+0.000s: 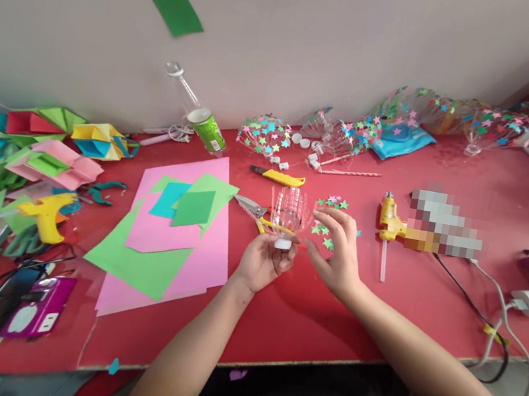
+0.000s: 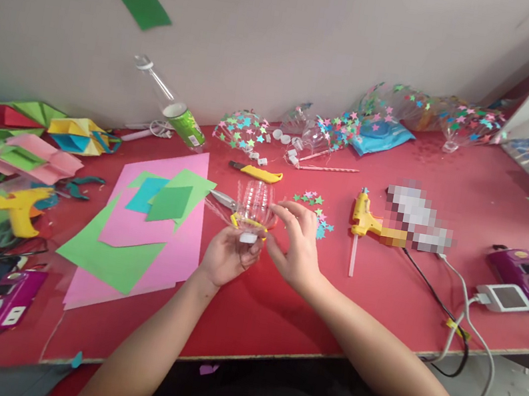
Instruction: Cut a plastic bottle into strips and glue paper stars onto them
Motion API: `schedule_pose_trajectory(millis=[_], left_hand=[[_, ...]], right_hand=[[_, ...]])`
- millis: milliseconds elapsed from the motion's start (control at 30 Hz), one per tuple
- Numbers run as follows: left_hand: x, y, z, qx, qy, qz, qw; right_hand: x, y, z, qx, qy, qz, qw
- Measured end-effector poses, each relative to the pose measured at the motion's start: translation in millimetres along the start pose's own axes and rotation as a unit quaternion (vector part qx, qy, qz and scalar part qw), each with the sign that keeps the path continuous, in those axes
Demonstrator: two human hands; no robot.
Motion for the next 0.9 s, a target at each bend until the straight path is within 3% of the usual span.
schedule_pose_trajectory(millis=[333,500,633,900], left_hand=[[-0.5,-2.7,1.4,-0.004,-0.008,0.011,1.000],[1.3,-7.7,6.4,-0.020,0.017,0.022,0.999],[1.4,-10.3,8.2,-0.039,0.016,0.020,0.999],[1.7,-11.7,2.9,-0.058,-0.013,0.024,0.998]], right_hand=[[4.3,-6.2,3.2,0.037,0.015,0.030,0.999],[8.7,-15.0,4.4,0.054,0.027,0.071,0.996],[5.5,-3.9,-8.1,0.075,-0.015,0.033,0.997],[2.8,5.7,-14.3,0.077,-0.038,-0.002,0.996]])
Point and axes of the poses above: each hand's wrist, its own x-axis away from the middle knuckle, its own z-axis out of the back of the hand, y = z × x, the point moved 9 cm from there along -x, towards the middle knuckle, and after that the axes turned 15 degrees about -z, right-handed, at the moved point
